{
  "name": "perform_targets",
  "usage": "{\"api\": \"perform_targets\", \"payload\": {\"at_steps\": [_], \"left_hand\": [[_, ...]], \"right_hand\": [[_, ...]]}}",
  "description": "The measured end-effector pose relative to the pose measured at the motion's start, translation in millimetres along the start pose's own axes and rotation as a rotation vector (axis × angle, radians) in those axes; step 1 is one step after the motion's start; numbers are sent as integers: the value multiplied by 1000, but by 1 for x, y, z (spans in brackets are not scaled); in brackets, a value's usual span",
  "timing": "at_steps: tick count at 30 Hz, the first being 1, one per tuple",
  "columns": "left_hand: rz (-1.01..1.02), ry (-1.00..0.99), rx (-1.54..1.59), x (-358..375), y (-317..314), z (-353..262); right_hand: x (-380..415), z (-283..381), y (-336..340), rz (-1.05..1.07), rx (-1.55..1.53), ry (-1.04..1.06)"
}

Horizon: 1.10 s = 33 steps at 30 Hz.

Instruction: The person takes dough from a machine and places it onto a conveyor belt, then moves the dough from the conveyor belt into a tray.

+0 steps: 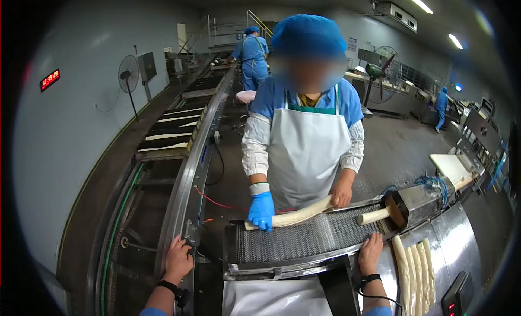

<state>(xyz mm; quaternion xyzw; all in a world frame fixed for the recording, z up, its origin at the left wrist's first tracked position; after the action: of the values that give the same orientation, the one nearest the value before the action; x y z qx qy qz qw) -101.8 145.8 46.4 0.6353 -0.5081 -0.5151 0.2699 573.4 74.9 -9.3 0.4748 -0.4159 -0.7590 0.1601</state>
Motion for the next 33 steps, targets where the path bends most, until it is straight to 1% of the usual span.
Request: {"api": "perform_targets", "payload": {"at_steps": [1, 2, 3, 5, 6, 7, 9, 10, 11, 13, 14, 17, 22, 25, 27, 28, 29, 30, 31, 32, 33], "left_hand": [[4, -13, 0, 0, -2, 2], [9, -26, -2, 0, -3, 4], [3, -15, -4, 0, -4, 6], [4, -43, -13, -1, -4, 7], [-1, -33, -14, -1, -3, 6], [-18, -41, 1, 0, -3, 5], [-45, -42, 19, -1, -3, 5], [-65, -57, 29, -1, -3, 6], [-84, -74, 40, 0, -4, 6], [-87, -67, 42, -1, -1, 4], [-82, -68, 40, -1, 1, 4], [-101, -99, 28, -2, -1, 10], [-118, -101, 30, -2, -6, 14], [-117, -118, 23, -2, -7, 17], [-122, -106, 31, -2, -5, 16], [-98, -65, 34, -2, 0, 10], [-99, -67, 38, -2, 1, 9], [-107, -75, 45, -1, 1, 8], [-114, -84, 51, -1, 1, 9], [-111, -85, 53, -1, 2, 9], [-114, -85, 41, -1, 2, 9]], "right_hand": [[-5, 6, -10, 49, 34, 26], [-11, 11, -19, 112, 73, -21], [-17, 16, -18, 111, 68, -10], [-35, 34, -3, 123, 153, 149], [-41, 40, 1, 192, 113, 174], [-45, 44, -2, 190, 111, 184], [-54, 57, -8, 290, 151, 261], [-56, 65, -8, 298, 144, 314], [-55, 74, -9, 256, 195, 396], [-56, 88, -22, 241, 154, 421], [-54, 94, -28, 157, 101, 452], [-53, 113, -28, 233, 138, 498], [-46, 139, 12, 276, 137, 502], [-39, 130, 33, 309, 113, 481], [-27, 103, 46, 290, -286, 307], [-19, 80, 44, 200, -403, 299], [-6, 51, 47, 198, -636, 124], [11, 17, 49, 107, -760, -29], [27, 0, 78, 120, -908, -236], [42, -36, 93, 198, -955, -454], [64, -61, 108, 60, -995, -497]]}}
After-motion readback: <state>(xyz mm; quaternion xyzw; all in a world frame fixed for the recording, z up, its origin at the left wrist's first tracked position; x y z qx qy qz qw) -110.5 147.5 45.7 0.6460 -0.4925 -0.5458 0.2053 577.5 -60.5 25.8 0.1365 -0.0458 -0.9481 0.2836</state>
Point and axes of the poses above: each hand's wrist, its own x-axis away from the middle knuckle, its own y-axis out of the back of the hand, z = x × y, the point moved 1 cm from there along -x, towards the middle knuckle, and after that the axes turned 6 degrees about -z, right-handed, at the moved point
